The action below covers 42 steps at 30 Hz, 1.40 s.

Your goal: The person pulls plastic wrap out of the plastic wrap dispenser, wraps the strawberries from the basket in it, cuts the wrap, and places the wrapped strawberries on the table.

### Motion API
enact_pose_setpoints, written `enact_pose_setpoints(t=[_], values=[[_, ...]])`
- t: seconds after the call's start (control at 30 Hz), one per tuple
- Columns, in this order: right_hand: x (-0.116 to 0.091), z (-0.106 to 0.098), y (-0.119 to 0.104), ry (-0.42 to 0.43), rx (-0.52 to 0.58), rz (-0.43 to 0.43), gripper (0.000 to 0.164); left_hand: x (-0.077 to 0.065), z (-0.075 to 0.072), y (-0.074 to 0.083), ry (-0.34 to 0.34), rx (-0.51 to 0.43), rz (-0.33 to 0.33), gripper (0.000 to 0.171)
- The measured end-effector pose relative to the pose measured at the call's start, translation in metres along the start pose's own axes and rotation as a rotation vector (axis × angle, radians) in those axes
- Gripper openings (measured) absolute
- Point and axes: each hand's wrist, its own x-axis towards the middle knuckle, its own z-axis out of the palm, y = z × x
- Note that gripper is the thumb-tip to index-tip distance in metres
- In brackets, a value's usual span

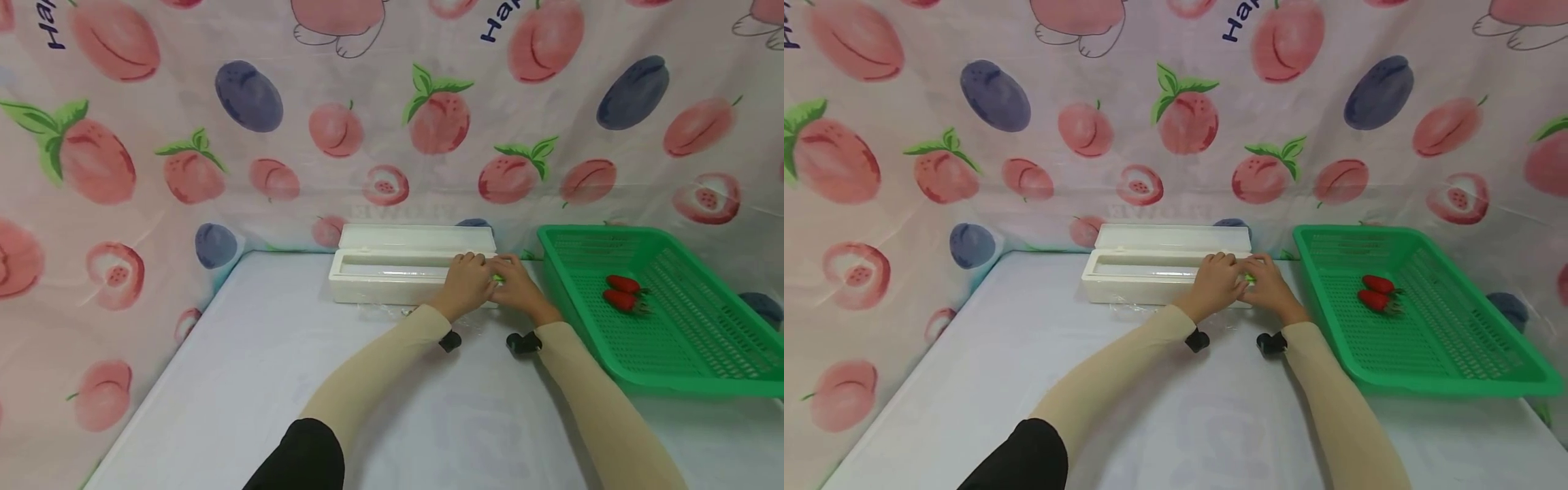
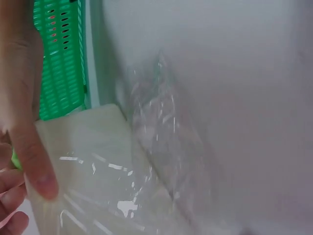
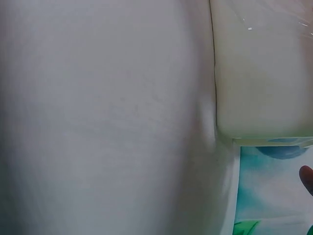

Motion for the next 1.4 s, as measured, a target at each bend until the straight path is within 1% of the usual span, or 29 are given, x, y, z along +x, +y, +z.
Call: enact_pose_setpoints(t=[0.2, 0.33, 0.47, 0.6, 0.73, 0.83, 0.97, 1.1, 1.23, 1.4], values=[[0.001, 0.003, 0.002, -0.006, 0.012, 0.020, 0.041, 0.003, 0.006, 0.001, 0.007, -0.015, -0.026, 0.025], [-0.001, 0.001, -0.001, -0.001, 0.002, 0.033, 0.040, 0.005, 0.007, 0.000, 0.005, -0.032, -0.025, 0.025], [-0.001, 0.000, -0.004, -0.019, -0.014, 0.068, 0.042, 0.005, 0.009, -0.004, 0.008, -0.022, 0.005, 0.028], [-0.001, -0.001, -0.007, -0.036, -0.030, 0.097, 0.045, 0.005, 0.015, -0.011, 0.025, 0.004, 0.051, 0.030], [-0.001, -0.001, -0.008, -0.030, -0.052, 0.076, 0.043, 0.005, 0.019, -0.018, 0.044, 0.019, 0.086, 0.031], [0.000, 0.000, -0.006, -0.028, -0.075, 0.061, 0.043, 0.004, 0.021, -0.022, 0.051, 0.012, 0.105, 0.031], [0.000, 0.000, -0.005, -0.036, -0.105, 0.058, 0.045, 0.002, 0.020, -0.027, 0.038, 0.006, 0.121, 0.034], [0.001, -0.002, -0.006, -0.052, -0.126, 0.066, 0.047, 0.000, 0.017, -0.032, 0.005, 0.022, 0.115, 0.038], [0.003, -0.004, -0.009, -0.091, -0.173, 0.089, 0.050, -0.001, 0.016, -0.036, -0.021, 0.044, 0.117, 0.039], [0.006, -0.005, -0.016, -0.141, -0.297, 0.111, 0.051, -0.003, 0.015, -0.040, -0.015, 0.050, 0.124, 0.037]])
